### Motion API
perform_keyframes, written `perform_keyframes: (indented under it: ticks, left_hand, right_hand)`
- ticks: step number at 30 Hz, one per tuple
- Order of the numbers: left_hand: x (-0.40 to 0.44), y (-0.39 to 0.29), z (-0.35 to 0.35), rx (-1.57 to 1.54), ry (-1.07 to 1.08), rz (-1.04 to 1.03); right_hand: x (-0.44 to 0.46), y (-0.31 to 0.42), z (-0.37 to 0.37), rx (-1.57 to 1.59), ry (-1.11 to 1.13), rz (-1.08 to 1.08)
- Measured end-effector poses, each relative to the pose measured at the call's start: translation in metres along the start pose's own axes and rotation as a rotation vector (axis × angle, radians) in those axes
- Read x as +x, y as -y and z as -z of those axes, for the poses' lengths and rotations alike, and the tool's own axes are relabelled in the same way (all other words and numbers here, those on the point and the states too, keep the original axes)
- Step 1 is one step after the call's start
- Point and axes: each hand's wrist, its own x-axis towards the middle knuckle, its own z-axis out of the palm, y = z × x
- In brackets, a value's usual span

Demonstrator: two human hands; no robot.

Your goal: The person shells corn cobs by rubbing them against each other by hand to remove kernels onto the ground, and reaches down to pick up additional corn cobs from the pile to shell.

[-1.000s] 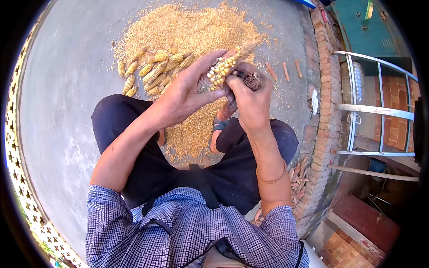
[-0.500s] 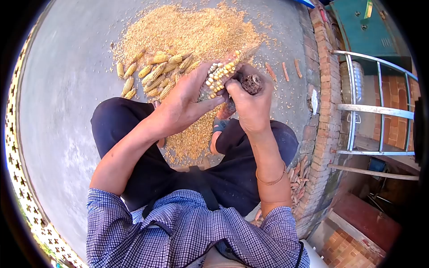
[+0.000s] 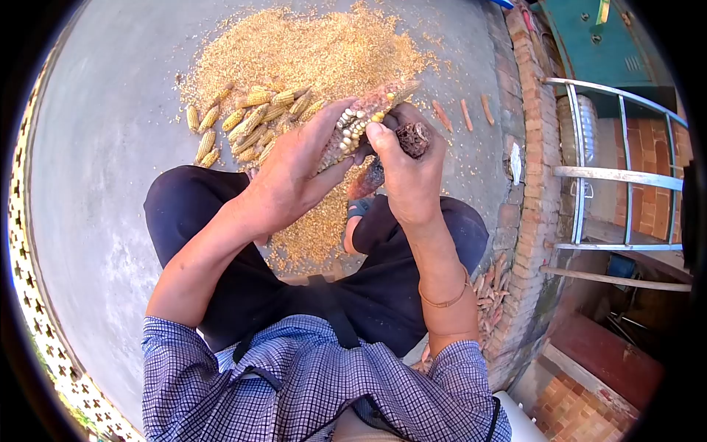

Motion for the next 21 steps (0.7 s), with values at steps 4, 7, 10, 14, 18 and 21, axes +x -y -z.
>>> perform_keyframes:
  ticks: [4,7,10,14,18,21]
  left_hand:
    - [0.000,0.005,-0.006,-0.134,-0.027,-0.078]
    - [0.002,0.009,-0.008,-0.022,-0.088,-0.107]
    - [0.002,0.006,-0.005,0.076,-0.079,-0.041]
    - [-0.001,0.005,-0.004,0.150,-0.035,-0.005]
    - [-0.002,0.006,-0.002,0.040,0.005,0.039]
    - [-0.003,0.009,-0.007,-0.241,-0.055,-0.037]
  right_hand:
    - [0.000,0.001,0.002,-0.002,-0.040,-0.121]
    - [0.007,-0.010,0.001,0.163,-0.006,-0.019]
    - [0.004,0.004,-0.001,0.149,0.008,-0.063]
    - [0.002,0.004,0.000,0.073,-0.027,-0.077]
    - [0.006,-0.002,0.004,0.068,-0.021,-0.079]
    - [0.005,-0.003,0.005,0.110,0.011,-0.063]
